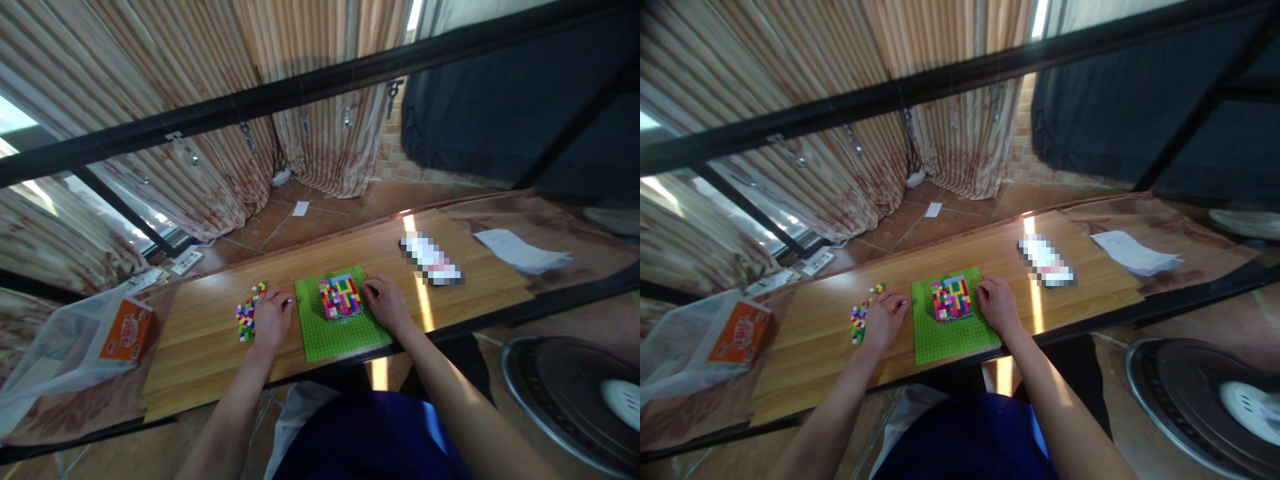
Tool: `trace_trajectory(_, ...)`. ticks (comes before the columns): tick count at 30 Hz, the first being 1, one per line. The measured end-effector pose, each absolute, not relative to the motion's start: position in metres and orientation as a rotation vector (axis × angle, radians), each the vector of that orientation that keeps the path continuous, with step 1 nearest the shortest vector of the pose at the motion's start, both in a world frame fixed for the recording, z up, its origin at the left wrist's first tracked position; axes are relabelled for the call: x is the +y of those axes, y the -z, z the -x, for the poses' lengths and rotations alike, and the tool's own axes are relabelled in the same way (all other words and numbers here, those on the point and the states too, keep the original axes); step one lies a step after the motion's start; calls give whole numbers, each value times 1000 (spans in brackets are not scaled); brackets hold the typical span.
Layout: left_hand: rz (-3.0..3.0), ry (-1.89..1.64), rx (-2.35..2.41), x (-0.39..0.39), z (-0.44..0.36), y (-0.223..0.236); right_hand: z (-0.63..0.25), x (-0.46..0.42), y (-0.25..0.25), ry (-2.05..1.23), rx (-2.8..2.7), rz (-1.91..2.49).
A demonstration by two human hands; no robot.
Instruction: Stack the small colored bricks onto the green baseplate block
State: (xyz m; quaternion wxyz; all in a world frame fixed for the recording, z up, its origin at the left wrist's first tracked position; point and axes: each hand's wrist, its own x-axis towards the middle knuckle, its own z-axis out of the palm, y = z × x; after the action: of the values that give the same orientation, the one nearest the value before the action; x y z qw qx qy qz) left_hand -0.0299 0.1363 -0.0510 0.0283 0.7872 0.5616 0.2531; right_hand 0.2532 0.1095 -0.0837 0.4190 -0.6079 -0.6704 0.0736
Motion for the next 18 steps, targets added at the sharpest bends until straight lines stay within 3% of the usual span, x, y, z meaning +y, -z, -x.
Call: trace_trajectory(18,-2140,-869,1487,130,-25,8,-252,110,83,-193,-1675,1555)
